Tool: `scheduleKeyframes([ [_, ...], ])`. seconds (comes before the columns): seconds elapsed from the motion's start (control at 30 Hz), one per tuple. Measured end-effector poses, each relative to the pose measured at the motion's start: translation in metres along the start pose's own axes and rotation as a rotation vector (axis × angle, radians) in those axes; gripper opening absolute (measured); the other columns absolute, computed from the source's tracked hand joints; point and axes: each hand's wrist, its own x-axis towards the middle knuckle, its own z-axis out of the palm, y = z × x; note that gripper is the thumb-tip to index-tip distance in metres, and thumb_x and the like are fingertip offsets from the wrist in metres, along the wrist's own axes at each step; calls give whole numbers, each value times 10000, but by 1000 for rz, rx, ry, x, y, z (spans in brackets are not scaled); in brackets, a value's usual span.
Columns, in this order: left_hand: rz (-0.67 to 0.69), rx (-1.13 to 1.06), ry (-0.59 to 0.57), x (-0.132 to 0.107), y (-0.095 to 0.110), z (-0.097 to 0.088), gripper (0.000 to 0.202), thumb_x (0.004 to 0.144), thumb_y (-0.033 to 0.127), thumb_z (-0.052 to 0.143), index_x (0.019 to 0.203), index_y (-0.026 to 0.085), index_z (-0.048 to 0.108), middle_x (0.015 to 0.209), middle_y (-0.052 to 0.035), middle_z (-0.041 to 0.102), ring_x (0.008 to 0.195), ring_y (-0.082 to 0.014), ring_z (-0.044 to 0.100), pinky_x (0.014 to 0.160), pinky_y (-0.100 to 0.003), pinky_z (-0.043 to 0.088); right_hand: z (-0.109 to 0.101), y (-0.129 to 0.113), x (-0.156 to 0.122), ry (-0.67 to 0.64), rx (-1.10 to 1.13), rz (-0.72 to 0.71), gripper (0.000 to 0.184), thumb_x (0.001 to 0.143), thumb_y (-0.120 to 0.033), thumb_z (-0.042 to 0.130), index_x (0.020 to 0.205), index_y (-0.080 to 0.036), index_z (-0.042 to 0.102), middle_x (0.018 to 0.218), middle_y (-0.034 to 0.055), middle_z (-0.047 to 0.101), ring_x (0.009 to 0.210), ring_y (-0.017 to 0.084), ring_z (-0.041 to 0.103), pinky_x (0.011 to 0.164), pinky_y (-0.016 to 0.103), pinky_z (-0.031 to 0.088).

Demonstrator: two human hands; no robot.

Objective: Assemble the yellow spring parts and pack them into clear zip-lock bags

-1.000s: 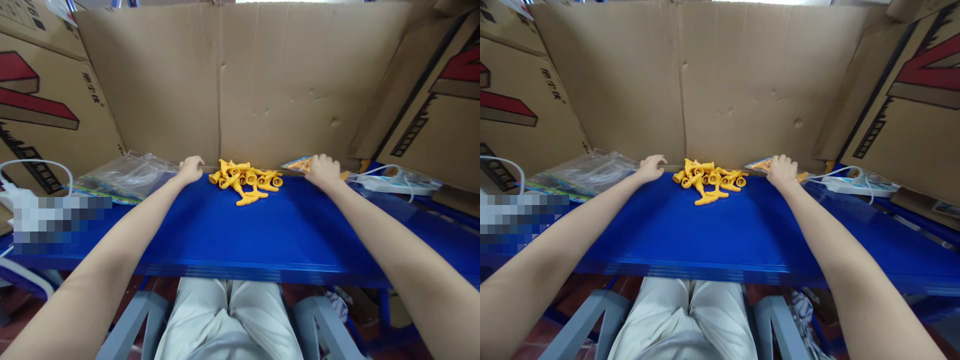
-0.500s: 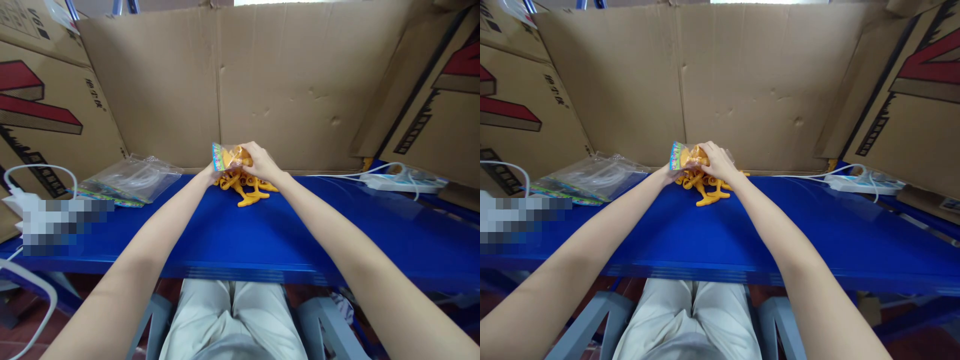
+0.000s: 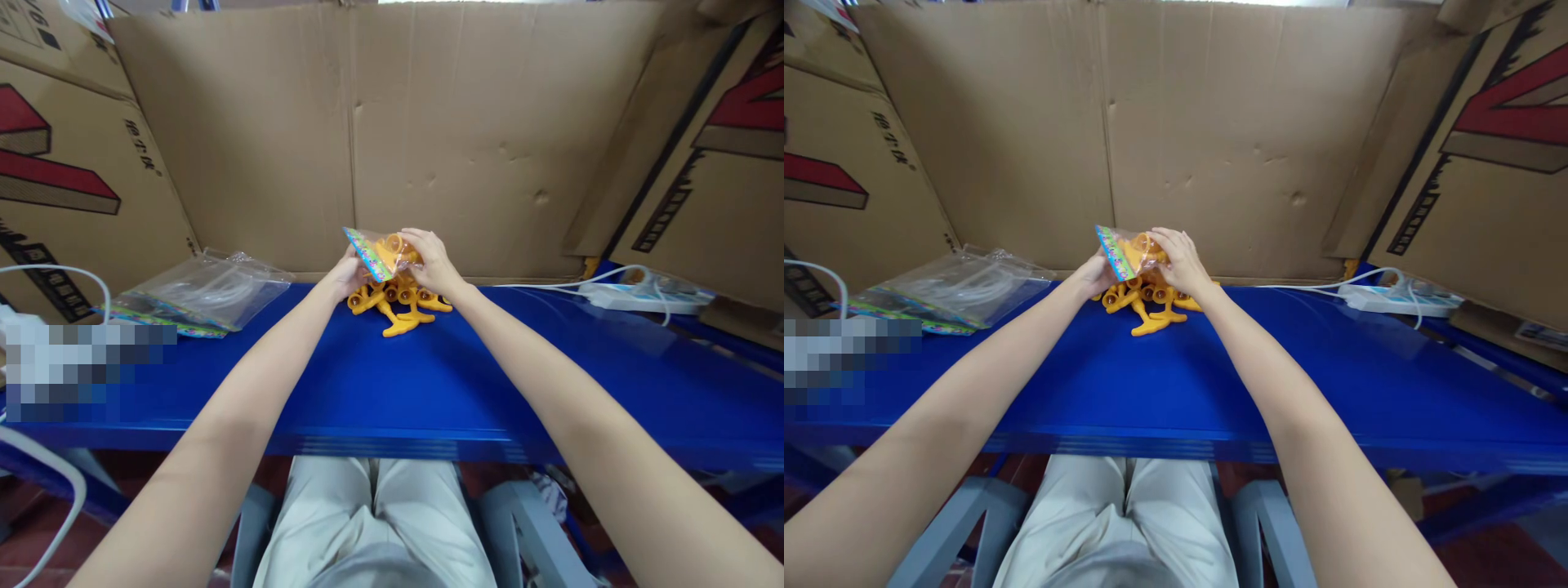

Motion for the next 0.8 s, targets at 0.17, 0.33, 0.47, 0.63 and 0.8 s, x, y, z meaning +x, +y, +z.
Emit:
scheduleKeyframes([
  [0.17,56,-34,76,7,4,6,595,692,103,587,1191,386,432,1023,27,632,765,-132,651,668,-272,483,-5,10,3,37,128,213,492,836,-330,471,1314,-213,448,1328,107,494,1236,263,420,1022,488,324],
  [0.33,12,-35,80,7,6,5,441,725,195,605,1139,295,492,915,-11,644,662,-132,630,645,-283,487,-18,10,1,-209,514,470,485,750,-437,621,1140,-151,576,1105,108,649,993,246,601,882,417,476],
  [0.47,49,25,121,12,3,2,155,779,272,625,919,227,577,801,-5,635,534,-79,551,578,-235,456,-32,11,4,-240,553,578,485,693,-396,693,1120,-191,593,1121,98,642,1004,248,605,861,426,496],
  [0.63,109,118,272,18,5,8,156,812,234,608,702,186,509,621,43,545,405,-35,435,440,-170,351,-43,15,14,-197,359,667,626,687,-319,698,1253,-138,499,1202,148,588,1097,270,564,945,440,448],
  [0.8,103,139,369,17,14,23,193,847,228,559,695,191,446,698,30,581,468,-52,526,483,-174,387,-43,8,19,-116,316,695,778,653,-299,734,1333,-125,398,1059,161,637,1008,330,606,903,521,457],
])
